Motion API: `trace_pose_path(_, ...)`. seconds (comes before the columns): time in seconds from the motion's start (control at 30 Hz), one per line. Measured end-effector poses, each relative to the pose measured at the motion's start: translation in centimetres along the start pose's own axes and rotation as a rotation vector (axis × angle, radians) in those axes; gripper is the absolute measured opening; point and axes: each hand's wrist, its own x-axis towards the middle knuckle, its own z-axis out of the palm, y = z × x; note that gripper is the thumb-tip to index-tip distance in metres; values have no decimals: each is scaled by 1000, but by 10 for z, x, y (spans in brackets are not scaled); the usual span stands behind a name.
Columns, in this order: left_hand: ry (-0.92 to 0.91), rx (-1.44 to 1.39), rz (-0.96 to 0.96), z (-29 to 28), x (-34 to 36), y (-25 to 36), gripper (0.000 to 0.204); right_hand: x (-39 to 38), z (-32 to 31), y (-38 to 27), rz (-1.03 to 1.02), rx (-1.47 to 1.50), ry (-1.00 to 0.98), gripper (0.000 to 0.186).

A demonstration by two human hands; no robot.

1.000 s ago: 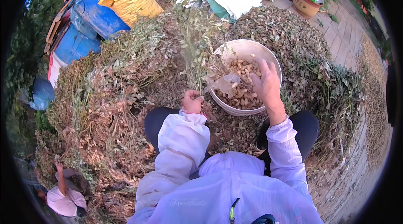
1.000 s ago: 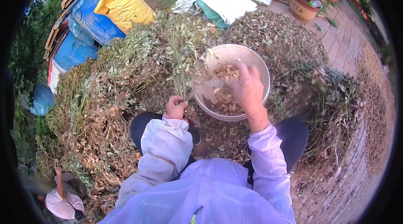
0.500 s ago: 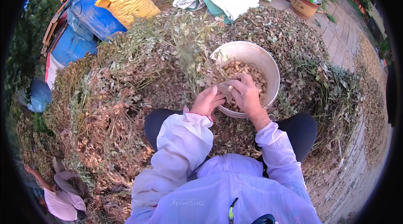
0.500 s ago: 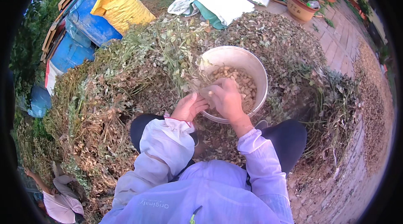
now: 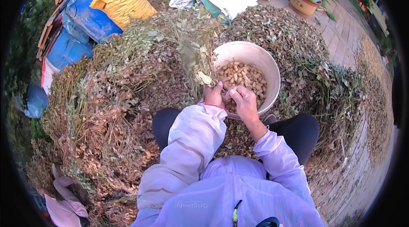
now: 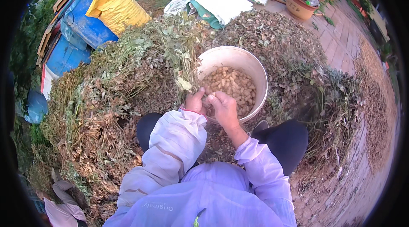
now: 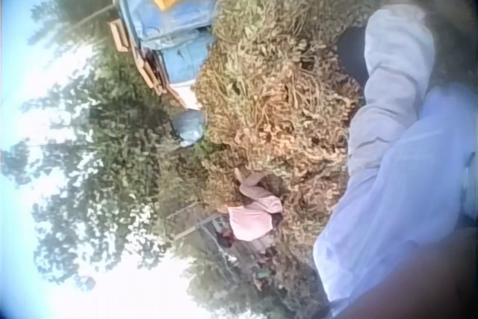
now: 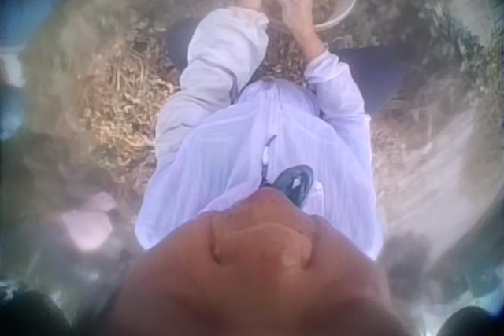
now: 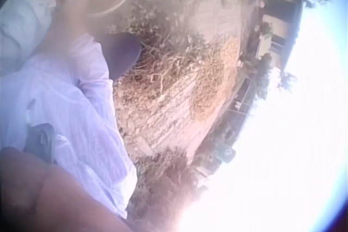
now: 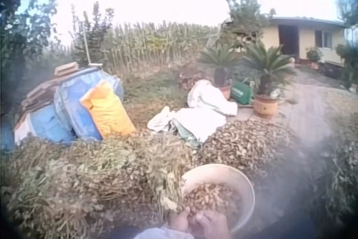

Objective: The person sits on the ground and removes peanuts from their pods by hand, placing the shelled nuts into a white bucket. The person repeatedly picks up dried peanut stalks, strips the pods, and discards the empty stems.

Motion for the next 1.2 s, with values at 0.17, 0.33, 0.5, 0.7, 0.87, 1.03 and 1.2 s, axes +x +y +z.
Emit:
trace_pose_path(0.17,-162,-135,-97,-19,13,1,15,9,2,-6,156,451,105,25)
trace_pose_path(0.33,-161,-318,-259,-13,8,7,20,32,-23,-18,103,271,260,25)
trace_pose_path(0.5,-304,-400,-342,-10,3,16,33,55,-53,-1,56,-491,110,20)
trace_pose_path(0.7,-316,-405,-319,-8,3,20,32,48,-27,2,13,-237,-160,31)
trace_pose_path(0.87,-307,-428,-311,-8,2,22,32,29,-9,-1,-219,-480,-192,28)
trace_pose_path(1.03,-179,-350,-249,6,-2,22,35,30,-2,14,-81,-483,100,21)
trace_pose_path(1.2,-88,-102,-92,-8,21,5,45,51,18,44,-64,-443,233,31)
